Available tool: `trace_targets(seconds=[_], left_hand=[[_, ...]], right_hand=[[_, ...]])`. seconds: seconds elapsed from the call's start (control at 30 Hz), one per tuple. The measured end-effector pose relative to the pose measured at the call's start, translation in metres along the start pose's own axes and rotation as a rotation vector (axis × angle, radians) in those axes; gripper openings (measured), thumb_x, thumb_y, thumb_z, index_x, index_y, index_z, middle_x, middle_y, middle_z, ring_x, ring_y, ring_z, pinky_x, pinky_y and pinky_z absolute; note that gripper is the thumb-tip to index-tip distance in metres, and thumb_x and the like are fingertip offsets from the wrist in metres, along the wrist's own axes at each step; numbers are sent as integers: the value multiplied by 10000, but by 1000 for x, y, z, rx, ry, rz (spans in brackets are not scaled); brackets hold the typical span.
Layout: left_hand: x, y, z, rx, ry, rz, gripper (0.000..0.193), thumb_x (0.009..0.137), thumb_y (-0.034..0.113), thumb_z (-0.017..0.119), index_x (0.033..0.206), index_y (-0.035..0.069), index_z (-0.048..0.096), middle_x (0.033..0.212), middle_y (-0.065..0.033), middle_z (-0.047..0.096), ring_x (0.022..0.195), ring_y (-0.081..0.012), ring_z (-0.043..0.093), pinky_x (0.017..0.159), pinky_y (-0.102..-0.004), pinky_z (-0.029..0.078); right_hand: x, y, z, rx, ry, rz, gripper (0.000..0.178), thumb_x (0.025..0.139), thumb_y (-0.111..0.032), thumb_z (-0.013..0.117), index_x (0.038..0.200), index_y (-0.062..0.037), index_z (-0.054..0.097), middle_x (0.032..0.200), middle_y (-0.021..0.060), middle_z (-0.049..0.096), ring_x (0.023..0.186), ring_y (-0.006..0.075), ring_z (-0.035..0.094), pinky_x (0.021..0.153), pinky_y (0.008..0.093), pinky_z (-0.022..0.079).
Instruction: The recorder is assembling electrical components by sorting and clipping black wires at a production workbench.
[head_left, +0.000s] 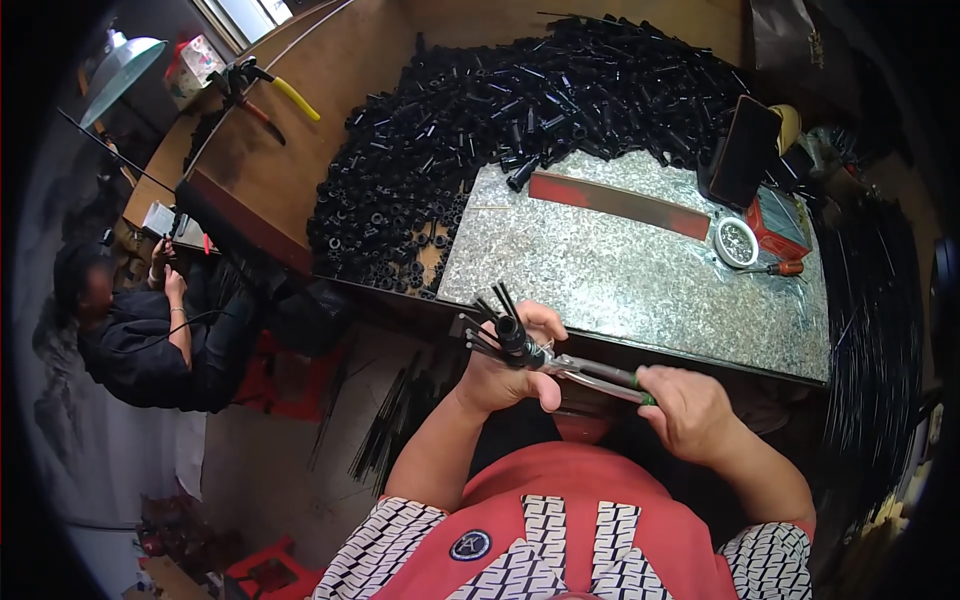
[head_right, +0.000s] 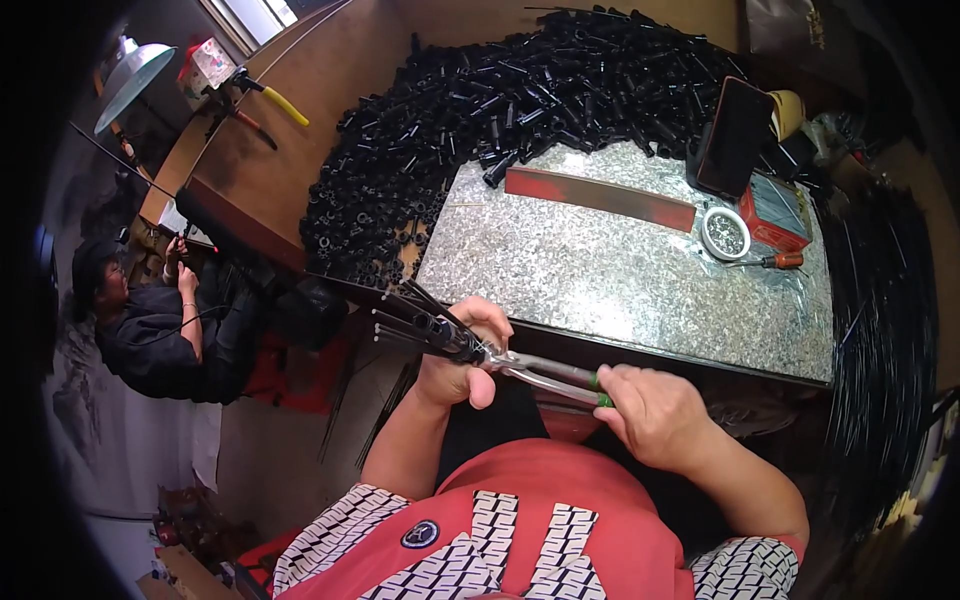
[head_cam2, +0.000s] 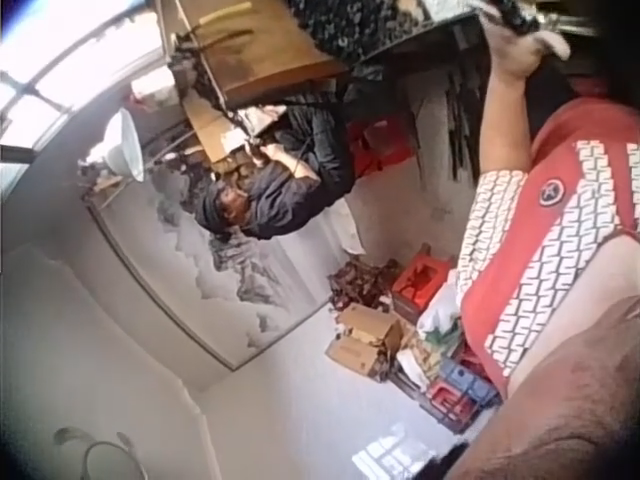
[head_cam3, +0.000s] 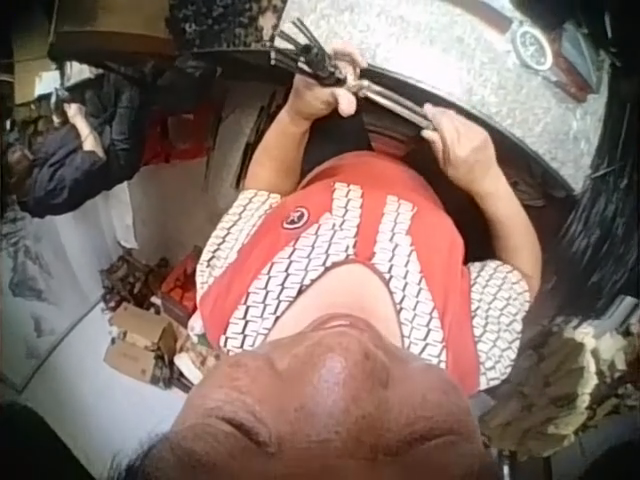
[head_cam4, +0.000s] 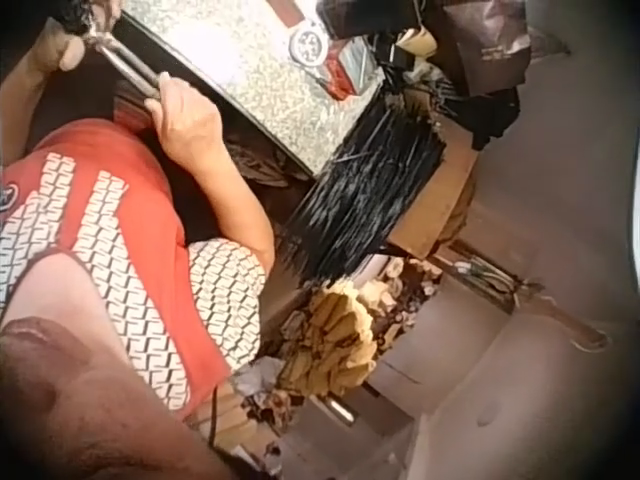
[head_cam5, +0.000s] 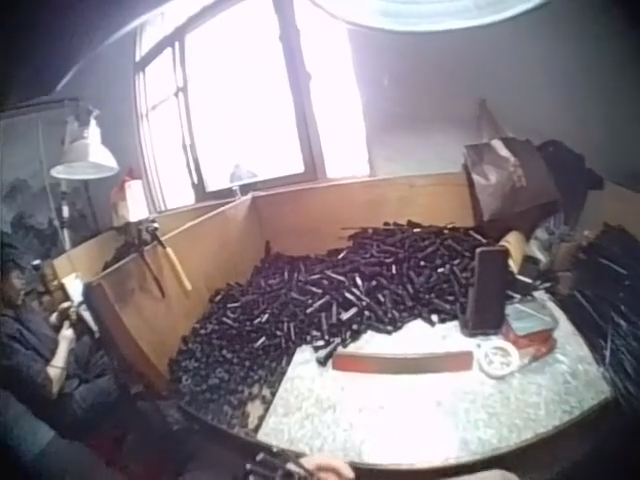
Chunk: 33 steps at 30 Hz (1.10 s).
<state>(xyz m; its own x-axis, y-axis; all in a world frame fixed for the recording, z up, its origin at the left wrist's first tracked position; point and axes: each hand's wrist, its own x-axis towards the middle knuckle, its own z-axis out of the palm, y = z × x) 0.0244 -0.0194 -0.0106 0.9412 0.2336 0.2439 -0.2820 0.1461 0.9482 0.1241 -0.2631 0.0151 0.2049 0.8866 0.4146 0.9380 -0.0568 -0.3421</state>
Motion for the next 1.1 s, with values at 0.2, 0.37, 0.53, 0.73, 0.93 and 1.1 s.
trace_targets(seconds=[0.2,0.37,0.53,0.73,0.93,1.1], left_hand=[[4,4,1,21,-108,-34,673,487,547,823,844,-2,671,713,7,585,627,-62,513,556,-212,371],[4,-2,0,62,-68,-6,638,488,505,849,850,13,663,756,1,576,657,-71,508,577,-225,379],[8,2,9,8,30,-8,575,530,403,875,870,26,605,676,38,545,665,-67,503,586,-226,380],[10,-21,-1,16,-203,56,870,522,488,809,1097,-4,380,562,81,395,522,-6,380,490,-180,265],[9,-23,7,140,-121,21,844,511,486,813,1072,24,383,564,79,412,525,-11,388,501,-171,280],[3,-27,9,353,63,132,494,467,410,884,624,90,542,610,42,477,840,-158,483,764,-329,381]], right_hand=[[-15,4,7,1777,-731,928,271,900,-255,636,945,-6,539,725,148,639,552,232,636,522,351,524],[12,-3,-11,806,-584,537,348,847,-243,687,1026,-11,499,711,75,601,634,166,622,568,315,478],[2,-4,-6,-97,-131,303,600,803,-252,689,1282,4,434,1031,197,551,883,314,590,728,375,473],[4,10,-23,1205,-827,776,436,899,-313,611,1237,-39,567,687,10,552,621,101,545,583,264,450],[6,15,-24,781,-448,381,387,928,-347,560,1107,-4,547,843,122,628,782,290,624,707,379,482],[11,6,-21,462,-493,573,365,907,-376,591,936,-17,534,753,211,609,752,406,611,656,459,465]])
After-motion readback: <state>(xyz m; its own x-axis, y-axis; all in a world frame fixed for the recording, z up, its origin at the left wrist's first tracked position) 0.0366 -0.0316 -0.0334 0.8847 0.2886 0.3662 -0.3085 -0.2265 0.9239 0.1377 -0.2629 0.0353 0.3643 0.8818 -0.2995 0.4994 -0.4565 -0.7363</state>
